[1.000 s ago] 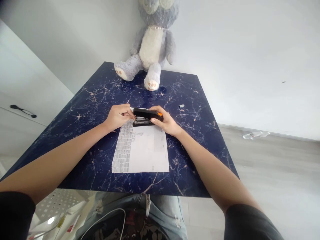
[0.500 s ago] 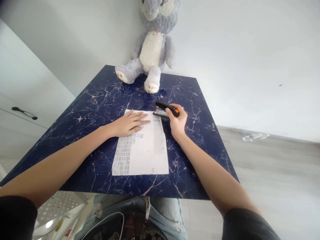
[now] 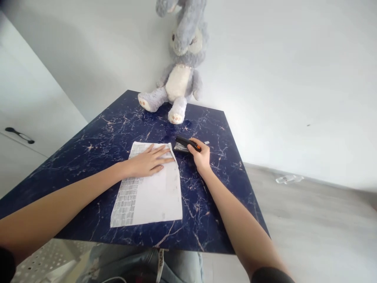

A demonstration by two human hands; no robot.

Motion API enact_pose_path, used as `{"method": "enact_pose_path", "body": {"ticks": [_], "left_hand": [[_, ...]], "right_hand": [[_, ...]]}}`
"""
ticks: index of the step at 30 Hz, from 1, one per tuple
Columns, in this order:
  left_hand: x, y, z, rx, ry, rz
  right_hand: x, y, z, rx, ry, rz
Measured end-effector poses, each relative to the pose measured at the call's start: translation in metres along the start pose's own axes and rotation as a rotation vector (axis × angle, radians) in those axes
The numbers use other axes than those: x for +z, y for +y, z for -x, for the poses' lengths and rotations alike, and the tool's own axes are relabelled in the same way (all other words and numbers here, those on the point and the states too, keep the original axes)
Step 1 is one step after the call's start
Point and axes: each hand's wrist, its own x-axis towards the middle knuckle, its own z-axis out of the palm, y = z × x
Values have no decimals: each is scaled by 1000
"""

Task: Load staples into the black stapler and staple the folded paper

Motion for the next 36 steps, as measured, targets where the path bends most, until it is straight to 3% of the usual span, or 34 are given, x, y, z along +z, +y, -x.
{"method": "enact_pose_path", "body": {"ticks": [9,15,22,29,36], "left_hand": [[-1,0,2,-1,23,89],[1,0,3,17,67,109],[-5,6,2,-11,10,112],[-2,5,-1,29,10,116],[3,9,-5,22,26,176]], "right_hand": [[-31,-2,-14,-122,-311,107],[-29,-15,-8,-288,-436,305],[-20,-28,1,-540,-414,660],[-19,-27,2,-515,-497,637],[-5,-40,12,-448,-428,548]]}}
